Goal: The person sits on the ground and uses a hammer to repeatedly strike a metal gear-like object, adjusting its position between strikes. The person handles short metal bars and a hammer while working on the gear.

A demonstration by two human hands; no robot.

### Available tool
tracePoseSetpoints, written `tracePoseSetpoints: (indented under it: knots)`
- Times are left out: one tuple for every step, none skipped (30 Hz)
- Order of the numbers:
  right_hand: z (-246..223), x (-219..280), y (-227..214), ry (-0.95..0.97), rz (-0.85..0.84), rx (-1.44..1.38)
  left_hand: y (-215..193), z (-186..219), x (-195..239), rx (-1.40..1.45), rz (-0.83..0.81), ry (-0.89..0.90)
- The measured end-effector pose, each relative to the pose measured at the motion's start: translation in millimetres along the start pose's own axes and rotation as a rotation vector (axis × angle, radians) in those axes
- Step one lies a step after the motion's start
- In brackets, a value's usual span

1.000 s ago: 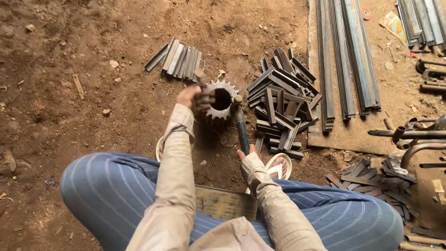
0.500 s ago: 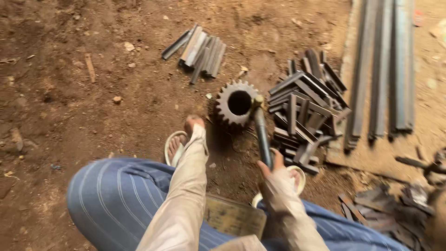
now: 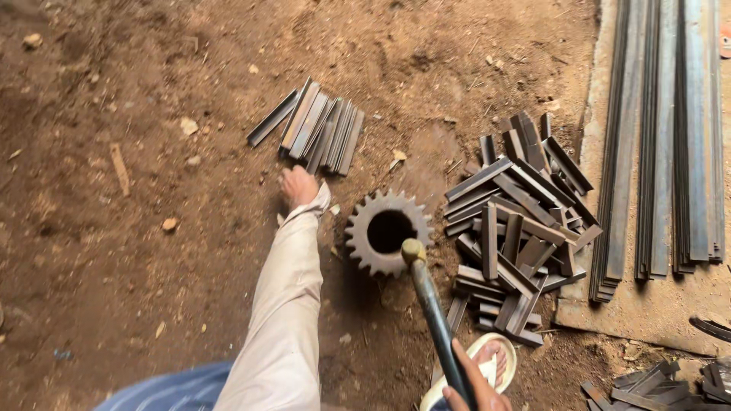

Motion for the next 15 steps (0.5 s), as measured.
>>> tracePoseSetpoints:
  knots:
    - [8.2, -5.8, 1.8, -0.007, -0.017, -0.032, -1.4, 3.0, 1.5, -0.006, -0.005, -0.024]
    - [15.4, -12.2, 2.7, -0.017, -0.038, -0.063, -5.9, 4.6, 3.8, -0.013, -0.006, -0.05]
    - [20.8, -18.0, 5.2, -0.027, -0.058, -0.093, -11.2, 8.6, 5.7, -0.045, -0.035, -0.052]
    - [24.3, -23.8, 4.8, -0.069, -0.044, -0.081, -17.3, 12.7, 9.5, -0.072, -0.062, -0.058]
    - [25.2, -27.8, 5.2, -0.11, -0.031, -0.068, -25.0, 17.0, 13.4, -0.1, -0.088, -0.065]
    - [24.4, -26.6, 5.1, -0.147, -0.019, -0.056, -34.3, 20.8, 19.6, -0.108, -0.068, -0.039]
    - [20.7, -23.3, 4.7, -0.184, -0.008, -0.043, -45.7, 23.7, 26.1, -0.117, -0.049, -0.013]
    - [13.8, -19.6, 3.7, -0.223, 0.006, -0.029, -58.9, 28.4, 31.7, -0.124, -0.026, 0.014]
    - [4.3, -13.6, 1.8, -0.263, 0.021, -0.016, -74.3, 33.8, 37.0, -0.102, 0.009, 0.071]
    - [-8.0, -8.7, -0.2, -0.265, 0.016, 0.007, -93.6, 40.2, 39.8, -0.08, 0.046, 0.129]
    - [-23.0, -5.3, -3.0, -0.268, 0.011, 0.03, -114.3, 47.5, 42.7, -0.058, 0.083, 0.187]
    - [-37.5, 2.8, -5.0, -0.263, -0.002, 0.054, -133.3, 51.6, 51.3, -0.032, 0.117, 0.239]
    - [-49.9, 10.5, -6.3, -0.118, -0.029, 0.117, -153.9, 56.6, 57.8, -0.027, 0.109, 0.266]
    - [-60.6, 21.2, -8.0, 0.031, -0.058, 0.18, -173.7, 61.6, 65.8, -0.023, 0.089, 0.29]
    - [-68.8, 34.1, -11.2, 0.18, -0.087, 0.242, -192.5, 66.5, 76.0, -0.021, 0.061, 0.317]
Point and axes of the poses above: each hand's wrist, its own x-axis away from the middle knuckle, its own y-axis out of the palm, z = x × y, the point moved 2 cm from there along -x, towards the middle knuckle, and after that the axes turned 12 degrees about -z, right-handed, at the moved point
